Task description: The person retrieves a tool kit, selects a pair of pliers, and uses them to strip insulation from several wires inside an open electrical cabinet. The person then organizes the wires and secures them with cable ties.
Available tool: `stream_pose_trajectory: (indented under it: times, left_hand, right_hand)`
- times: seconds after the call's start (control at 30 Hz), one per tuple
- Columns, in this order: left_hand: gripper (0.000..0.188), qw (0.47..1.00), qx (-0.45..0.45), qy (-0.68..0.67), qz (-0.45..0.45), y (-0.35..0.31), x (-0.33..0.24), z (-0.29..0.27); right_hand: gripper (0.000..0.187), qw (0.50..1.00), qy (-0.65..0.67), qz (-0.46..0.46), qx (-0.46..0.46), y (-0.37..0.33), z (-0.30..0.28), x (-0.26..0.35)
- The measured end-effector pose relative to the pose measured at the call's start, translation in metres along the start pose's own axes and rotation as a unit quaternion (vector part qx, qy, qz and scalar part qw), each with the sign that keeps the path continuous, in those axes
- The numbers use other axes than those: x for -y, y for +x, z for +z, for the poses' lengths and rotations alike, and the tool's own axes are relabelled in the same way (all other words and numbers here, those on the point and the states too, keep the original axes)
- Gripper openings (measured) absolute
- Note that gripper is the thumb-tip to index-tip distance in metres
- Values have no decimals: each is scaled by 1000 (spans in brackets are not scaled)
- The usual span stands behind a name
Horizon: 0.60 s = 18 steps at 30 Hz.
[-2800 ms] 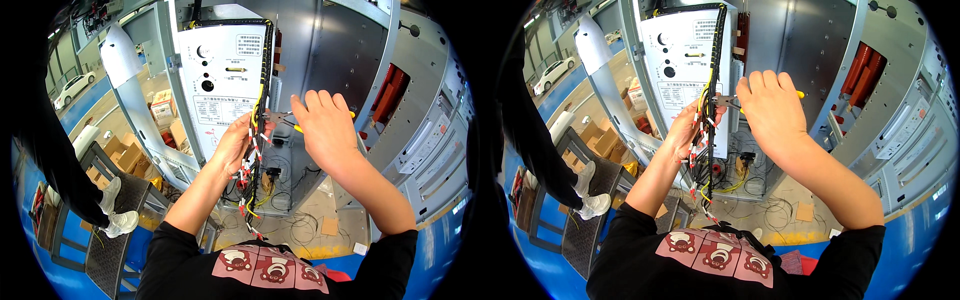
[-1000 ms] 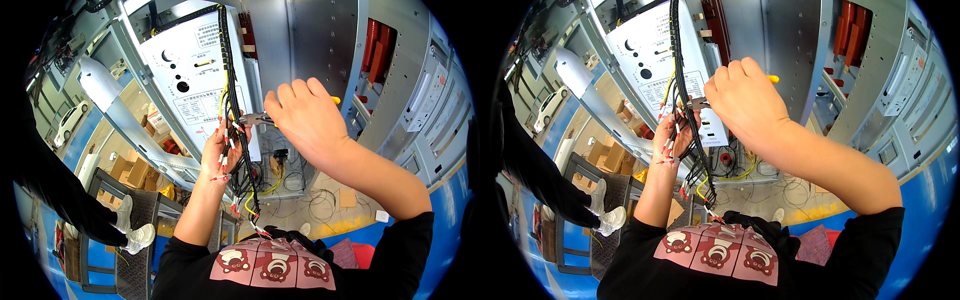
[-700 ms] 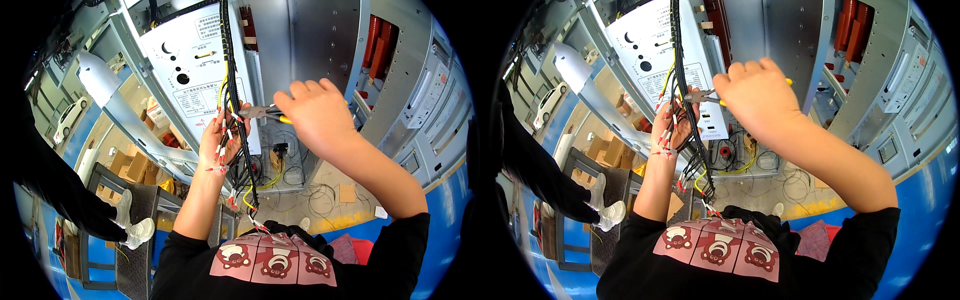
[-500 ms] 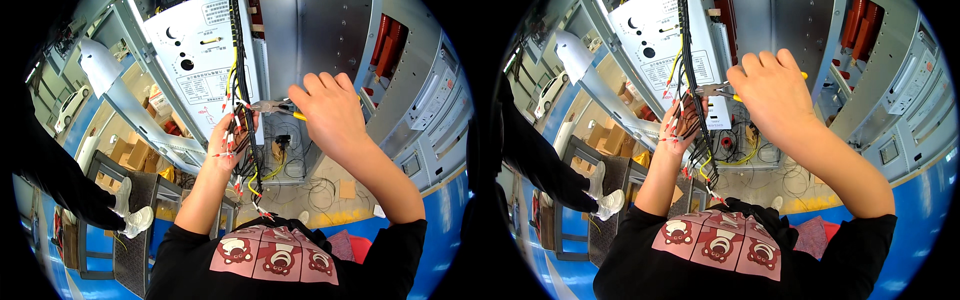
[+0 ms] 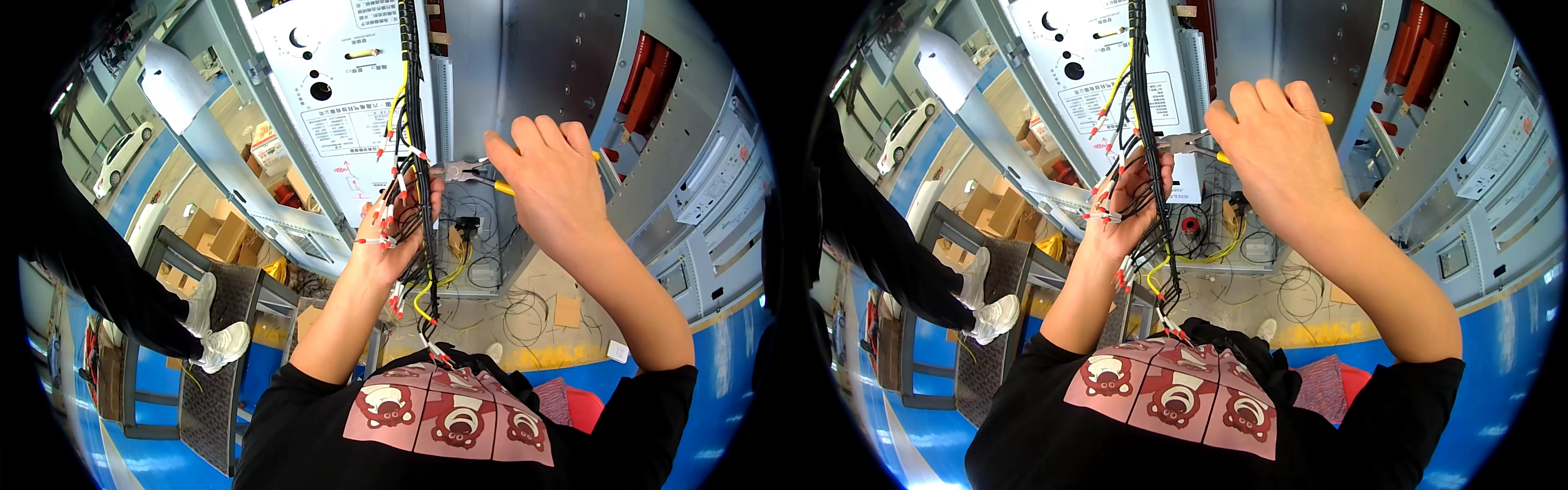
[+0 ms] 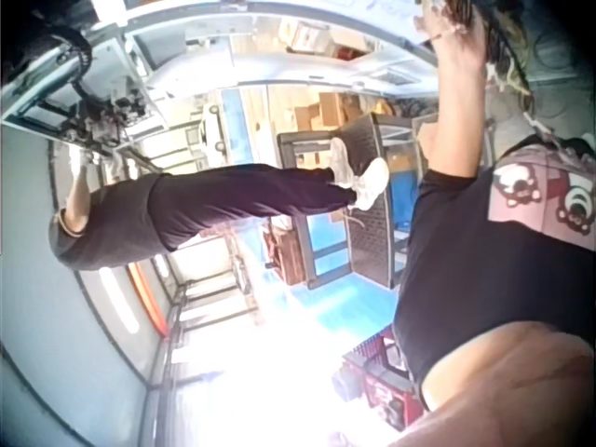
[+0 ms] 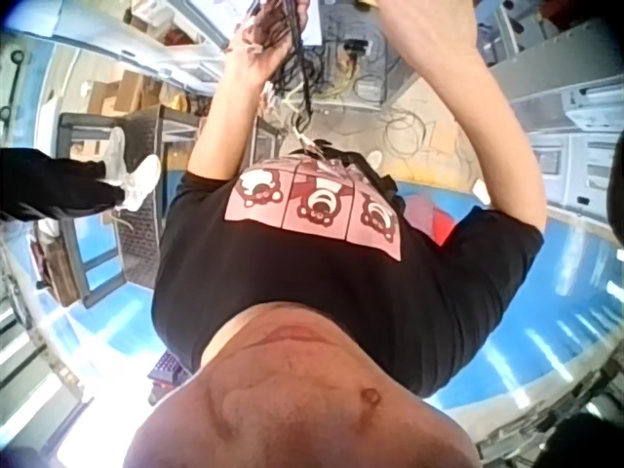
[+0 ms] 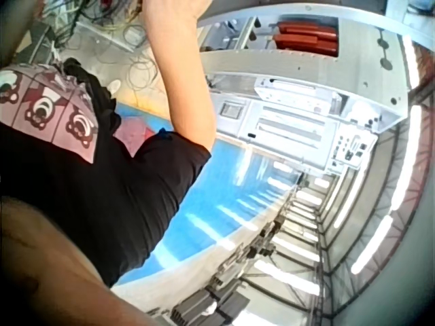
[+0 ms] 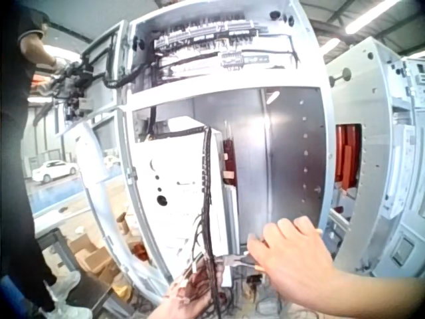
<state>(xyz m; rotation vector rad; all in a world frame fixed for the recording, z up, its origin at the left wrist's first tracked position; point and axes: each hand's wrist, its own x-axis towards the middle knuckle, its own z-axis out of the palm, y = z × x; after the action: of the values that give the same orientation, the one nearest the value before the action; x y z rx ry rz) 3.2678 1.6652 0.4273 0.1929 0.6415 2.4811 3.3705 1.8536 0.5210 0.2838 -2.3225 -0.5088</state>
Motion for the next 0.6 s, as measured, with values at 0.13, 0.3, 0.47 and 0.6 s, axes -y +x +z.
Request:
stream_pose_trajectory:
  times: [0.13, 0.3, 0.47, 0.6]
  left_hand:
    - [33, 1000, 13, 15, 14, -4, 0, -4]
    - [34, 999, 15, -1, -33, 1, -4, -16]
    - [34, 999, 28, 10, -22, 0, -6, -17]
    - [33, 999, 27, 3, -27, -5, -9, -6]
  right_hand:
    - [26, 999, 22, 4, -22, 0, -2, -1]
    - [24, 999, 23, 6, -34, 1, 0, 0]
    - [17, 999, 1, -11, -45, 3, 2, -2]
    - [11, 1000, 4, -27, -2, 3, 4, -5]
